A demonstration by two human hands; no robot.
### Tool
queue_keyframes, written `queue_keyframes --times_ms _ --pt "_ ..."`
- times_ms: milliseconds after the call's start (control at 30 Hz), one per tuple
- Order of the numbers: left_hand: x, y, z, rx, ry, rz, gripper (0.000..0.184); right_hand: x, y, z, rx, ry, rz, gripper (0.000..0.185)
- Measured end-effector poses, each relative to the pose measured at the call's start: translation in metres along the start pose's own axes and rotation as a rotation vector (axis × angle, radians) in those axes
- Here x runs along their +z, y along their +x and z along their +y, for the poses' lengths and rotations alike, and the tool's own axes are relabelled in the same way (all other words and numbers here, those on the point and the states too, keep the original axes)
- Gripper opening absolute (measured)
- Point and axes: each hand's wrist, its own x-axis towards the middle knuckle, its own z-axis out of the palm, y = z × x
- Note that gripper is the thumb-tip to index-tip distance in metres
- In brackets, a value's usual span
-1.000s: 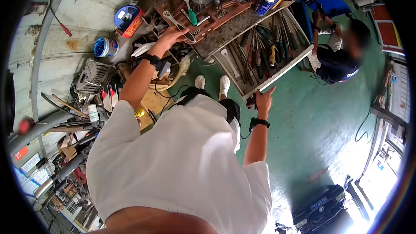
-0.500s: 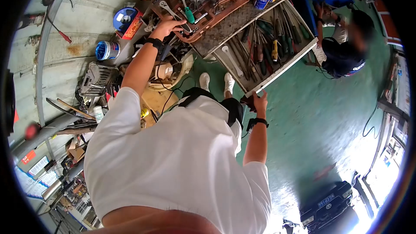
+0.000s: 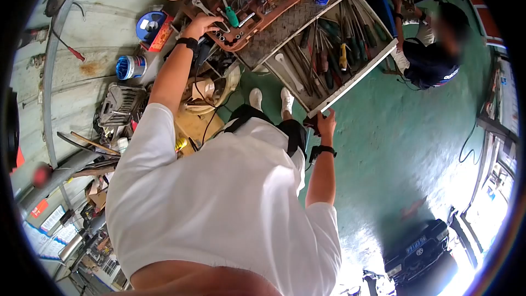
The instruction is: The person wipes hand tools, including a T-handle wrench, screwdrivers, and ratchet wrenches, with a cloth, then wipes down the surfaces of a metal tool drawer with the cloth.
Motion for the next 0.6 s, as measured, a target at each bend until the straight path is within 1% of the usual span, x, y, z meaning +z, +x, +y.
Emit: queue_keyframes --times_ms 33,67,100,200,267,367,400,433,467,500,533,567,600 --pt "-0.001 0.002 -0.003 0.011 0.034 0.036 0.025 -0.001 0.001 -0.003 0.019 0.043 -0.014 0.062" --pt "-0.004 0.007 -0.005 -0.007 0.027 0.016 0.025 -0.002 -0.001 -0.005 0.04 0.083 -0.032 0.059" --pt "-0.006 -0.001 0.001 -0.02 0.041 -0.04 0.024 -0.003 -0.002 -0.008 -0.041 0.055 0.013 0.055" --pt "-0.001 0.011 0.002 -0.043 0.121 -0.004 0.025 -0.007 0.0 -0.013 -0.013 0.048 -0.003 0.054" --pt "-0.007 0.015 0.0 -0.029 0.12 -0.102 0.027 -0.001 0.001 -0.007 -0.078 0.048 0.035 0.051" --pt "-0.004 -0.003 0.011 0.024 0.202 -0.093 0.028 0.012 0.007 0.011 -0.091 0.036 0.048 0.048" --pt "-0.006 0.002 0.008 0.038 0.241 -0.116 0.028 0.008 0.002 0.004 -0.062 0.073 0.027 0.045" --pt "-0.006 0.001 0.01 -0.005 0.255 -0.145 0.028 0.012 0.003 0.009 -0.126 0.015 0.077 0.045" --pt "-0.026 0.02 -0.002 0.004 0.187 -0.323 0.03 0.011 0.006 0.01 -0.155 0.02 0.13 0.044" --pt "-0.024 0.01 0.003 0.041 0.254 -0.298 0.031 0.01 0.007 0.011 -0.18 0.023 0.183 0.044" --pt "-0.014 0.006 0.013 -0.076 0.339 -0.177 0.029 0.002 0.005 0.001 -0.12 0.054 0.225 0.041" --pt "-0.011 0.011 0.013 -0.108 0.361 -0.142 0.032 -0.008 0.004 -0.007 -0.11 0.083 0.263 0.036" --pt "-0.016 0.022 0.012 -0.151 0.329 -0.202 0.037 -0.012 0.009 -0.012 -0.079 0.103 0.293 0.035"
